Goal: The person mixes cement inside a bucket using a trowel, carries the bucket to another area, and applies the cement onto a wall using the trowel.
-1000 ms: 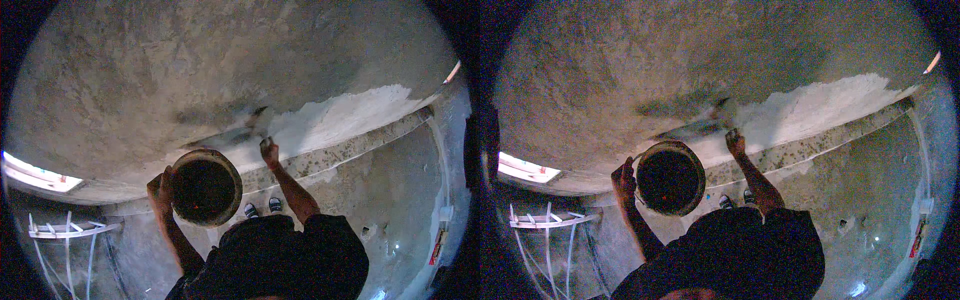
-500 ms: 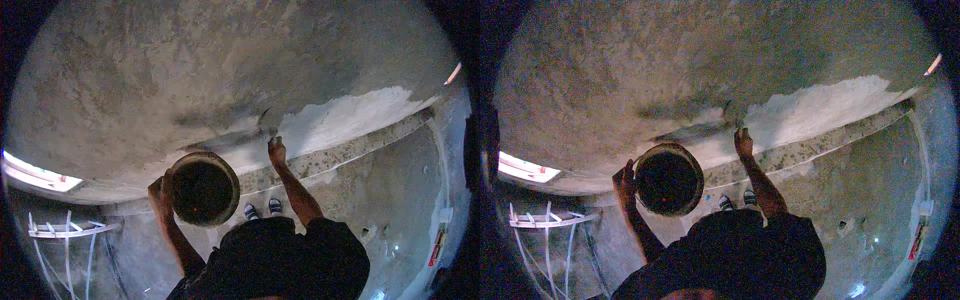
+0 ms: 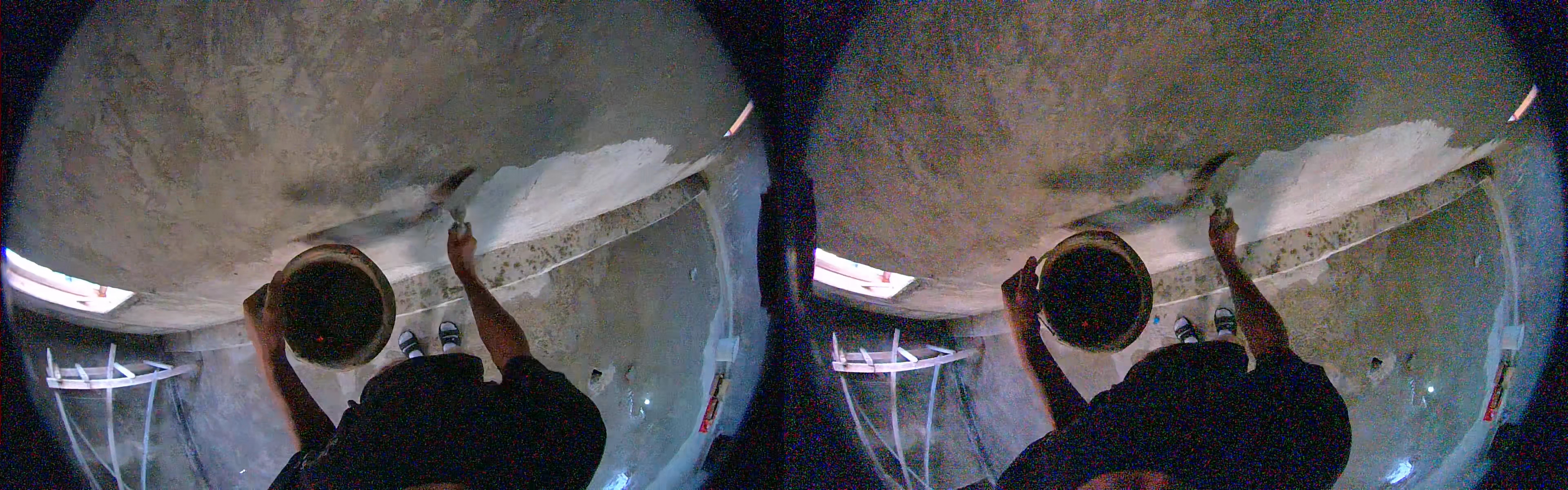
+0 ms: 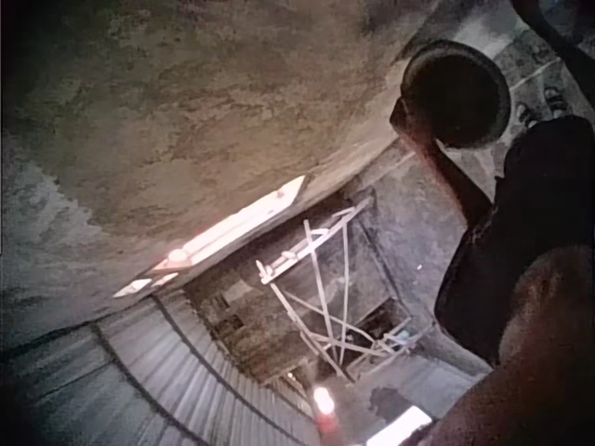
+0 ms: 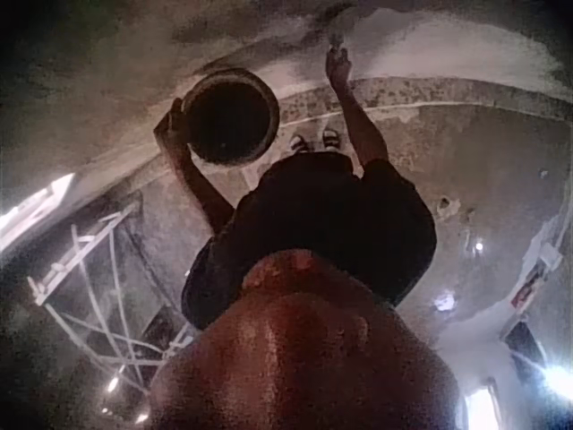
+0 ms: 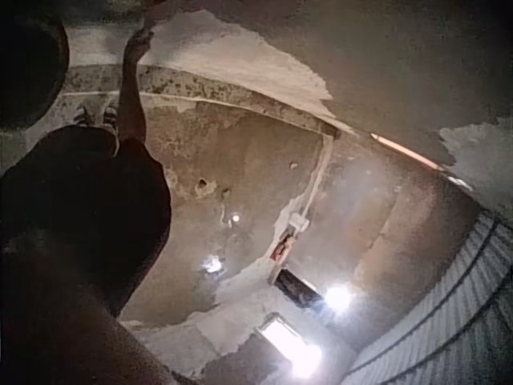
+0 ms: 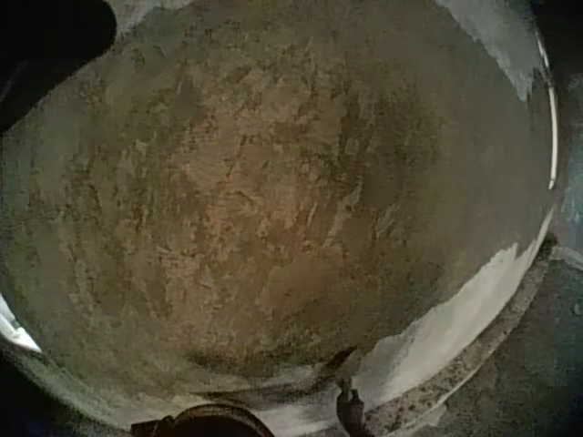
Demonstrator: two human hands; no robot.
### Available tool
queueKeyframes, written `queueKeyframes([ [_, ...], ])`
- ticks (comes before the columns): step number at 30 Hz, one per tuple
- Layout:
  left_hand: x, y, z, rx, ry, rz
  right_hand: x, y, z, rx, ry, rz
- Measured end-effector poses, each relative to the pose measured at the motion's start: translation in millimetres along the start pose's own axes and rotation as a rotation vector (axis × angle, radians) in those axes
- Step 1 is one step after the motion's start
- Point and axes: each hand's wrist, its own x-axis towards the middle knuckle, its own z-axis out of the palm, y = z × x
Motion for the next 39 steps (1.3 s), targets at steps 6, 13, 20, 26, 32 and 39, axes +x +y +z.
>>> queueKeyframes([
  [6,-2,1,-2,-0.006,-0.033,-0.069,-21,-16,27,0.087,-0.133,-0.270],
  [13,1,2,7,-0.038,-0.011,-0.007,-11,-2,4,0.308,0.093,-0.007],
  [20,-4,19,9,0.014,-0.070,0.069,-16,16,60,0.330,-0.136,-0.197],
  [26,-6,16,17,-0.027,-0.011,0.014,-45,8,19,-0.111,-0.387,-0.306],
  [32,-14,24,17,-0.028,-0.035,0.043,5,1,-5,0.118,0.124,-0.168],
  [39,-21,34,20,-0.011,-0.033,-0.081,-18,-11,36,-0.106,-0.309,-0.269],
])
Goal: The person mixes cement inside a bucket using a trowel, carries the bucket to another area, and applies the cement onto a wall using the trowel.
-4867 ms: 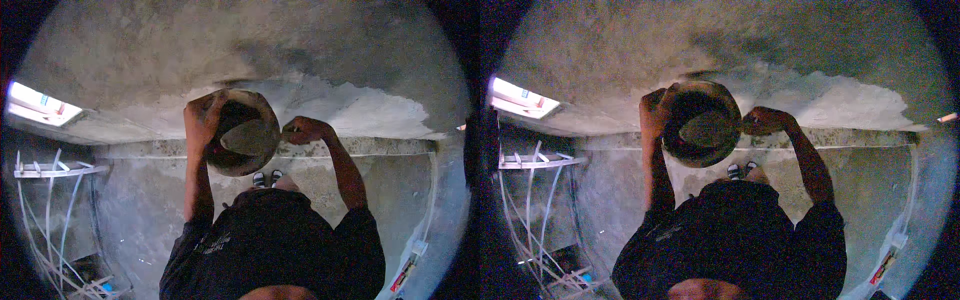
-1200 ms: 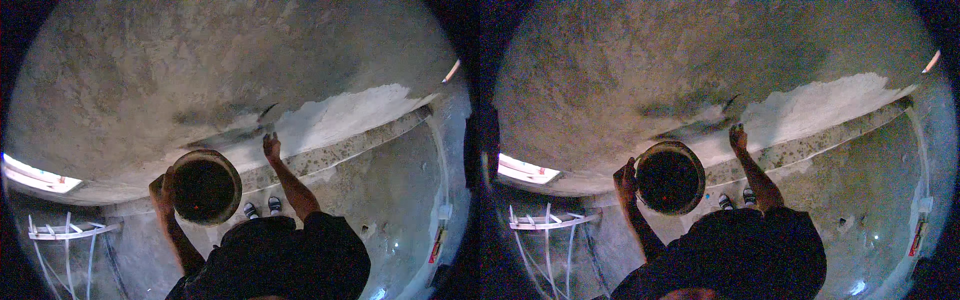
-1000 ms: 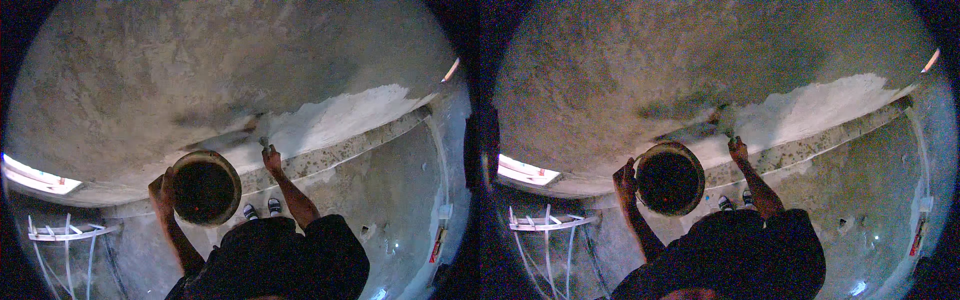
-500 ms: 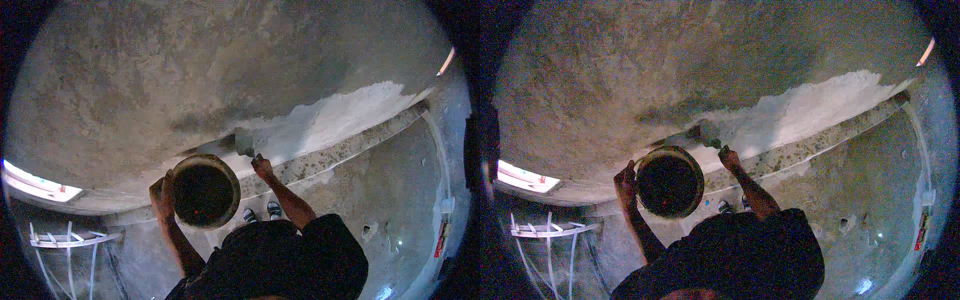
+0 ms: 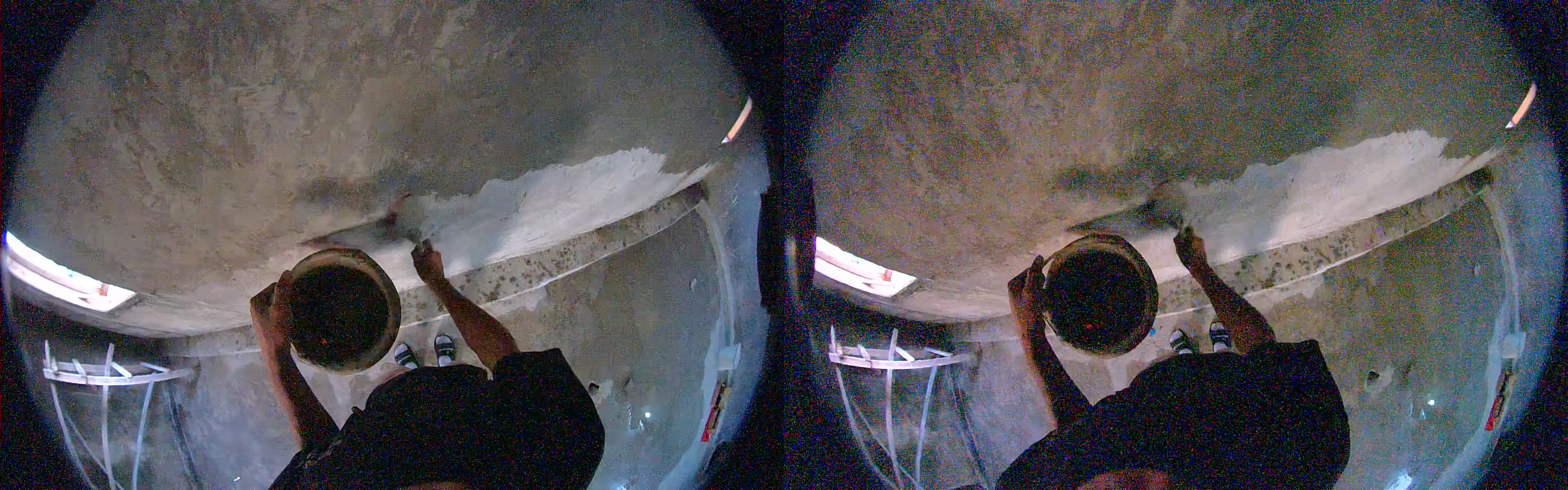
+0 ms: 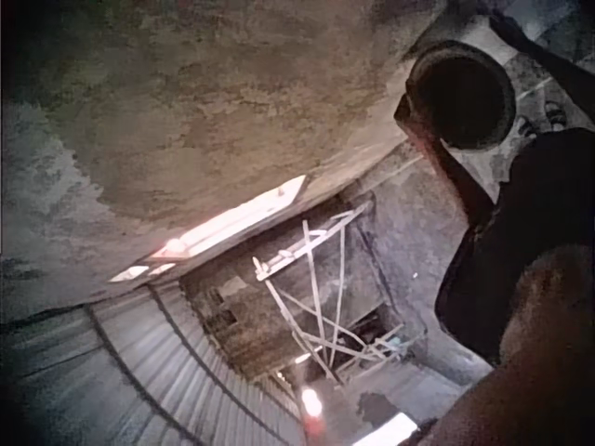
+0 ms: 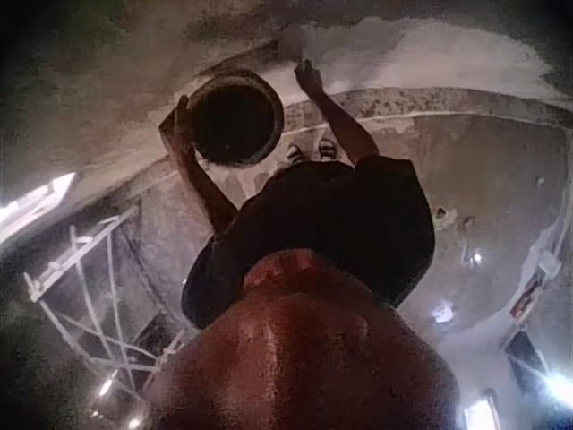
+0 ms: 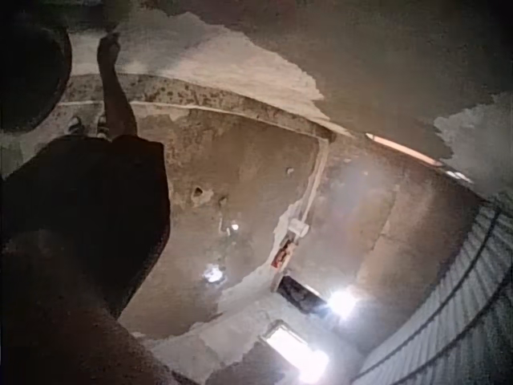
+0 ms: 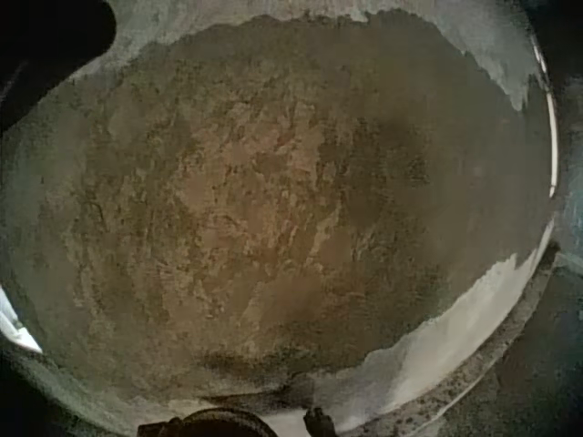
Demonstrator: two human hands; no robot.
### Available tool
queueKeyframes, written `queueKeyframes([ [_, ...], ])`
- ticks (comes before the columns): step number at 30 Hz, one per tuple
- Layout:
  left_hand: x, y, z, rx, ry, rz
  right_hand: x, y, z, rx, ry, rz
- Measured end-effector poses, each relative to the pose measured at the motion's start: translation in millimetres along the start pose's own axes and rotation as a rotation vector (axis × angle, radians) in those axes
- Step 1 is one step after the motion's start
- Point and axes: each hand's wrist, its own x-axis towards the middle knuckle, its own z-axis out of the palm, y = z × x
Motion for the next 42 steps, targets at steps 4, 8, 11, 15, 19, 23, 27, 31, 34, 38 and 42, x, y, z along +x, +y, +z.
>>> queueKeyframes([
  [4,-6,-5,3,0.005,0.017,0.083,-29,-3,-24,0.127,0.040,-0.220],
  [8,-5,-23,10,-0.007,0.120,0.126,-22,-5,-83,0.142,0.055,-0.282],
  [11,1,-41,8,0.067,0.153,0.078,-16,-18,-149,-0.040,-0.038,-0.284],
  [15,4,-60,4,-0.012,-0.013,-0.029,-5,-58,-242,0.047,-0.252,-0.282],
  [19,1,-63,13,-0.099,0.111,-0.009,14,-111,-311,-0.216,-0.591,-0.483],
  [23,-8,-57,8,-0.076,0.170,-0.003,24,-164,-336,-0.157,-0.934,-0.508],
  [27,-5,-45,-8,-0.138,0.042,0.160,20,-212,-297,-0.386,-0.935,-0.713],
  [31,-5,-45,-20,-0.241,-0.024,0.243,0,-252,-231,-0.584,-0.626,-0.856],
  [34,4,-60,-29,-0.219,0.006,0.301,-12,-279,-171,-0.532,-0.862,-0.581],
  [38,25,-86,-46,-0.189,0.005,0.372,-26,-289,-100,-0.499,-0.661,-0.948],
  [42,27,-94,-65,-0.175,0.034,0.436,-33,-293,-38,0.035,-0.609,-0.756],
])
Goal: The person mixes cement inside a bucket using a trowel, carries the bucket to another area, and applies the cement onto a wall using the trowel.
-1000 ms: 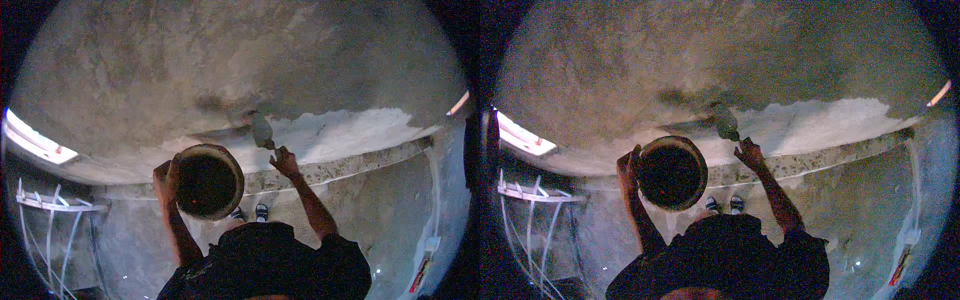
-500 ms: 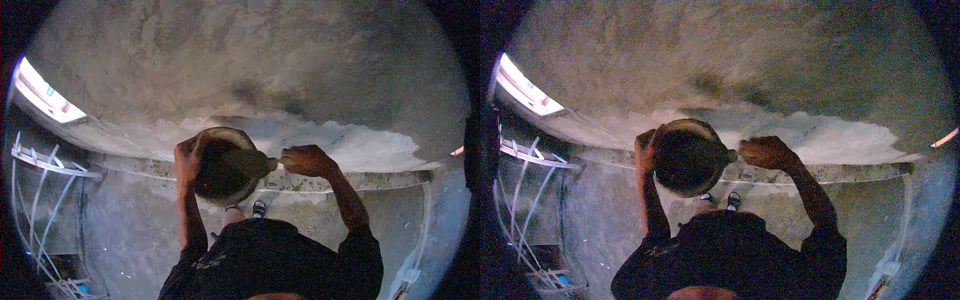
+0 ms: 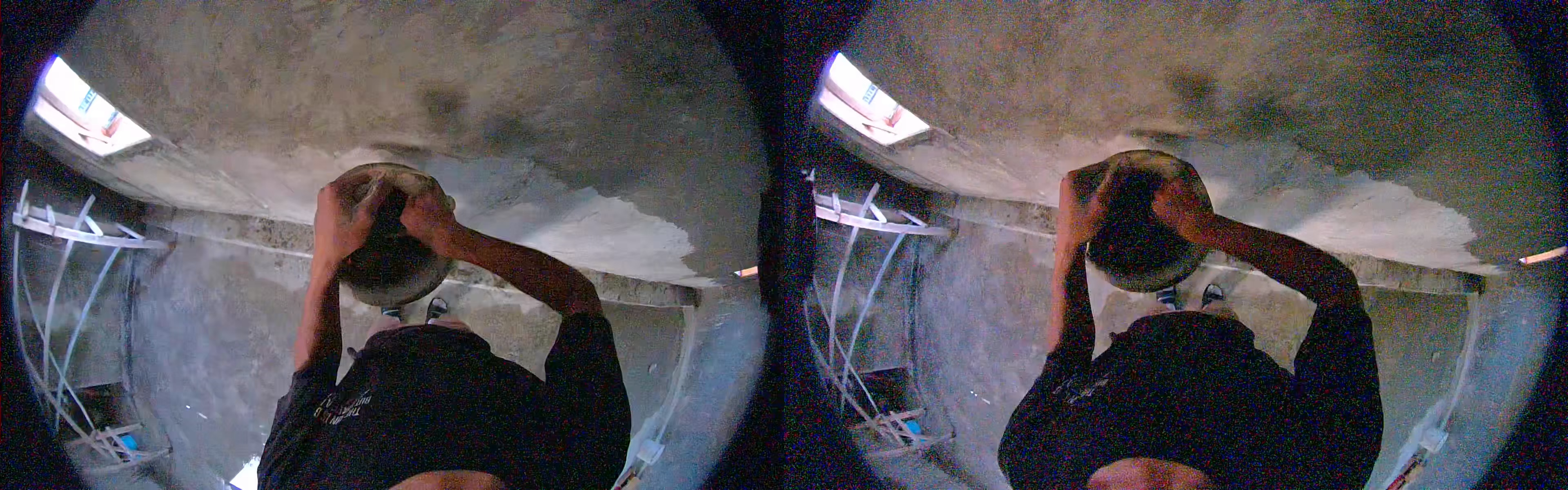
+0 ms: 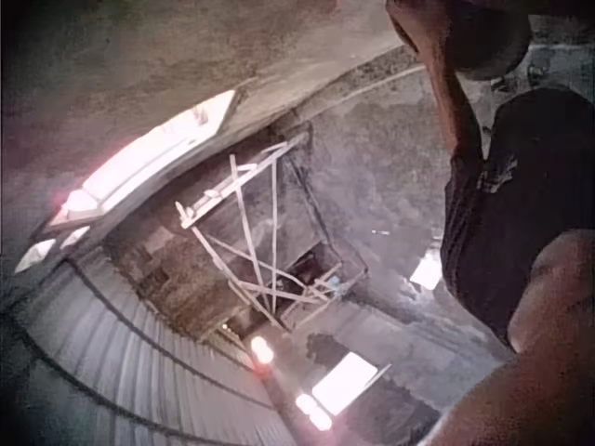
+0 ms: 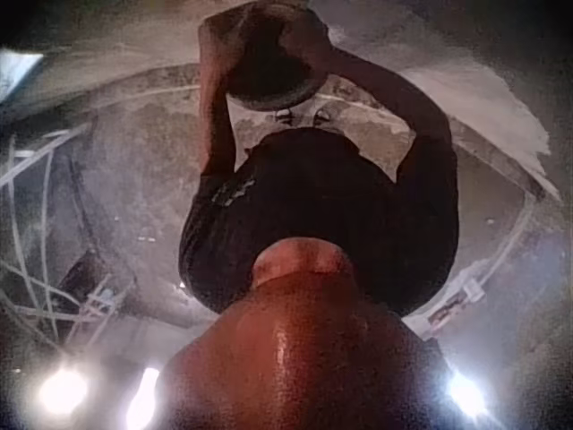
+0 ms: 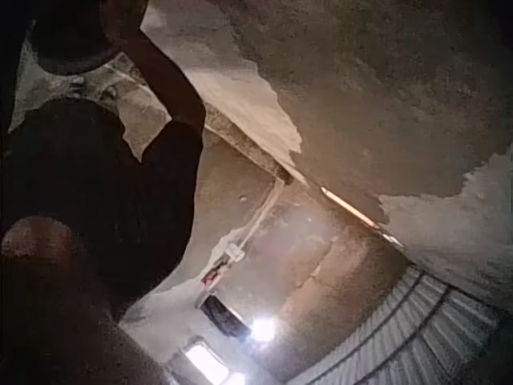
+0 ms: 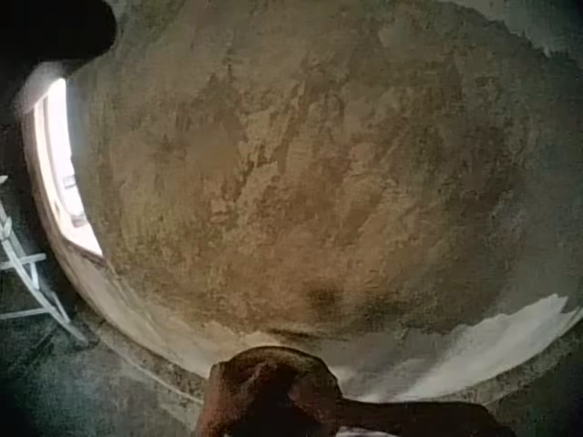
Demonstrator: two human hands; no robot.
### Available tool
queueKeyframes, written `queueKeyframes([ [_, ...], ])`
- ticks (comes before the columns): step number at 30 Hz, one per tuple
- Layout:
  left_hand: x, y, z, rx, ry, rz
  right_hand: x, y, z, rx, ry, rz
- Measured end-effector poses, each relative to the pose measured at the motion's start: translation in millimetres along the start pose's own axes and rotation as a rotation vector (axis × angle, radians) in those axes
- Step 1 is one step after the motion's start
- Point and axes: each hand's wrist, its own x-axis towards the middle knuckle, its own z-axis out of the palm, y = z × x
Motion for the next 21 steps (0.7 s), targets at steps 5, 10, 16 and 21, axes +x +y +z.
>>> queueKeyframes([
  [5,10,14,-23,0.032,0.005,0.003,31,0,32,-0.220,-0.060,0.023],
  [10,25,9,-36,0.332,0.156,-0.104,43,-5,50,0.093,0.224,-0.325],
  [16,25,7,-38,0.208,0.126,-0.156,42,-15,50,-0.249,-0.150,-0.478],
  [21,20,16,-39,0.228,0.161,-0.058,51,-31,37,-0.178,-0.417,-0.473],
])
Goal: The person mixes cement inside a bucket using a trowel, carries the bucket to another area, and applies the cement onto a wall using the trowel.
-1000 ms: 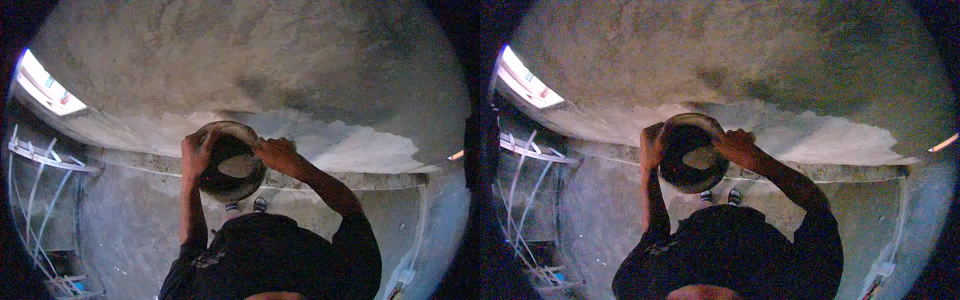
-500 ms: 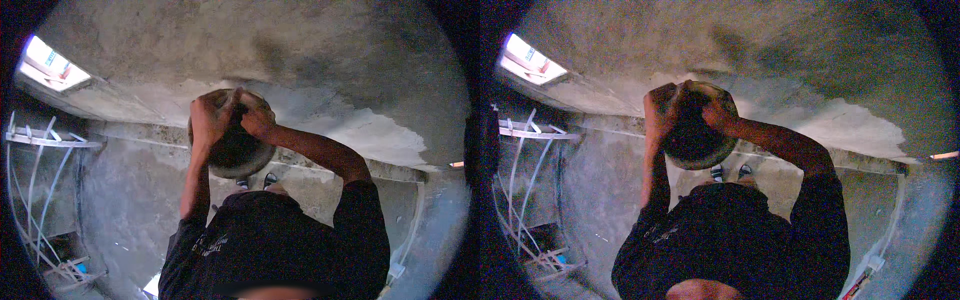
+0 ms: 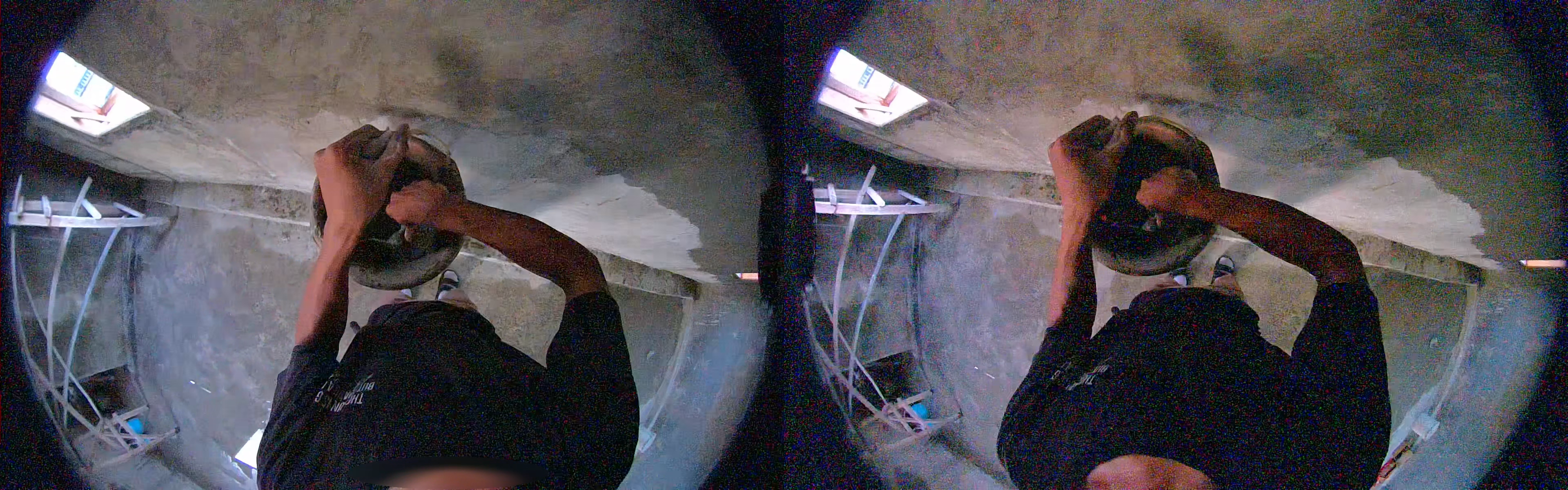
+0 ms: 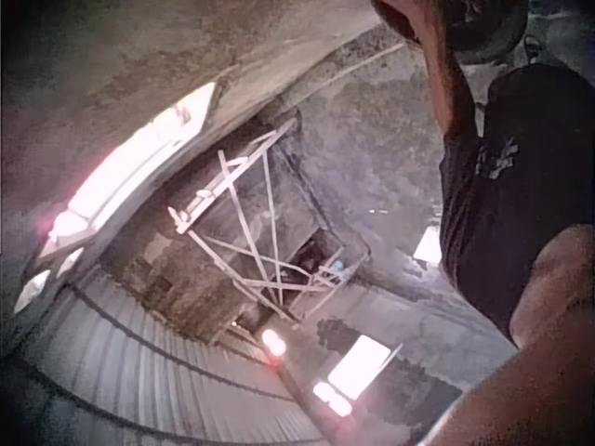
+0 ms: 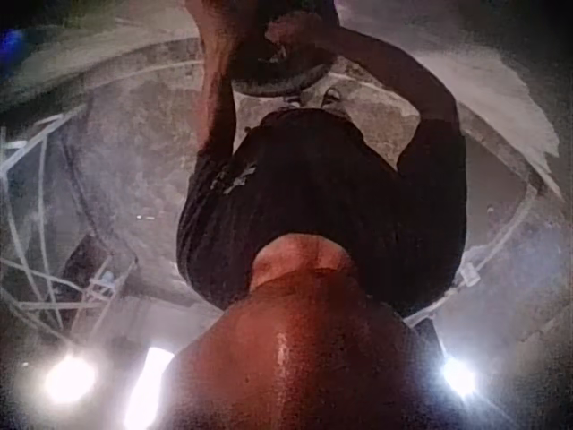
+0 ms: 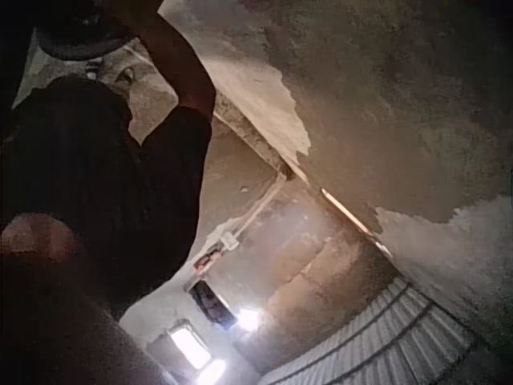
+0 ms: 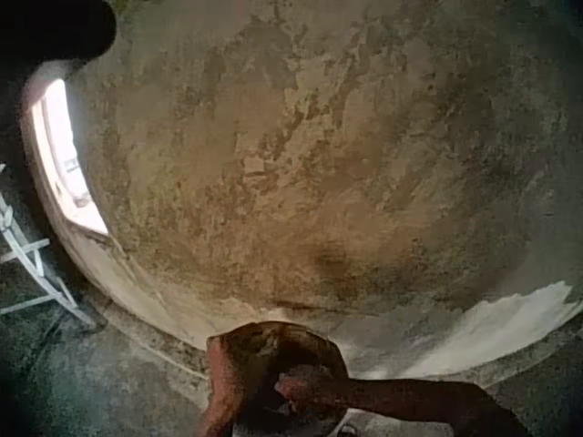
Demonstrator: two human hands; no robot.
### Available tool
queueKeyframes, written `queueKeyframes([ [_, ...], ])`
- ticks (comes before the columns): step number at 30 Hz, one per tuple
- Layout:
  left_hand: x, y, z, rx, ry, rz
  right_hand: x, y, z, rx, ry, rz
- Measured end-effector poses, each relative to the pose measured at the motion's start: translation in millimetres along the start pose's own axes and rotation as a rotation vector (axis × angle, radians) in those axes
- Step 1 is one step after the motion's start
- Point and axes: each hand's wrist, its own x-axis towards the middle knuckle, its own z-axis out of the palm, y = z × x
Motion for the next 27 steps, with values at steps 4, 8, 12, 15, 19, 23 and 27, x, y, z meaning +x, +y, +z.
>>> queueKeyframes([
  [4,0,5,-5,-0.033,0.002,0.024,2,2,-12,0.045,-0.256,0.076],
  [8,7,4,-10,-0.003,-0.056,0.035,-2,12,-24,0.397,-0.201,0.173],
  [12,8,2,-6,0.019,-0.049,0.004,-14,16,-45,0.444,-0.378,0.210],
  [15,9,-1,-6,0.008,-0.065,-0.038,-39,10,-64,0.508,-0.130,0.149],
  [19,10,-7,-7,-0.002,-0.159,-0.098,-78,4,-84,0.575,-0.192,0.469],
  [23,7,-12,-1,-0.125,-0.140,-0.169,-134,-7,-90,0.872,-0.265,0.736],
  [27,8,-13,11,-0.106,-0.161,-0.219,-180,-19,-61,1.058,-0.004,0.816],
])
